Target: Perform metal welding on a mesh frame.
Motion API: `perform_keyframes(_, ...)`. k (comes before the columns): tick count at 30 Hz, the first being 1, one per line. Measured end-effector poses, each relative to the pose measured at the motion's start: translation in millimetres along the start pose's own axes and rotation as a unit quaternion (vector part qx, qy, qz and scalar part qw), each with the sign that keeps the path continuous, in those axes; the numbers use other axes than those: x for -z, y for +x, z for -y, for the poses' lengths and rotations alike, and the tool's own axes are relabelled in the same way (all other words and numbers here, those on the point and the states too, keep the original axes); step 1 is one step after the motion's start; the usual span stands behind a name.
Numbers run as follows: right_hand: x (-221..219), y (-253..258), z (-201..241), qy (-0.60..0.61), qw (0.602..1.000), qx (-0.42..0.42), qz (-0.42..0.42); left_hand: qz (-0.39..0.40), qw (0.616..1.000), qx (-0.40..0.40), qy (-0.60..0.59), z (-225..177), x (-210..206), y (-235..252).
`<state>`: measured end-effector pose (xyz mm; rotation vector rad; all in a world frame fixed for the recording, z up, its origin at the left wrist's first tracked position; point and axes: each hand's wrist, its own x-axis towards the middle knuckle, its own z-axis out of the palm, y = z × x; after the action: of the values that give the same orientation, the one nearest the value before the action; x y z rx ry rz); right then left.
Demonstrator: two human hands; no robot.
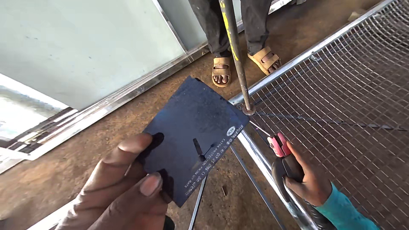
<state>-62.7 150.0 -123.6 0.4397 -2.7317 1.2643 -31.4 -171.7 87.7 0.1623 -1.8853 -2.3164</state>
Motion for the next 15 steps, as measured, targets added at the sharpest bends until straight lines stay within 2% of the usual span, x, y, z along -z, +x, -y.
perform_keyframes(9, 0.7, 0.9, -4.9, -0.018, 1.000, -0.003, -0.012, 0.000, 1.000, 0.005, -0.007, 3.0, 0.4, -3.1)
perform_keyframes(15, -4.3, 5.0, -5.7, -0.019, 1.000, -0.005, -0.011, 0.040, 0.999, -0.004, -0.028, 5.0, -4.3, -3.6)
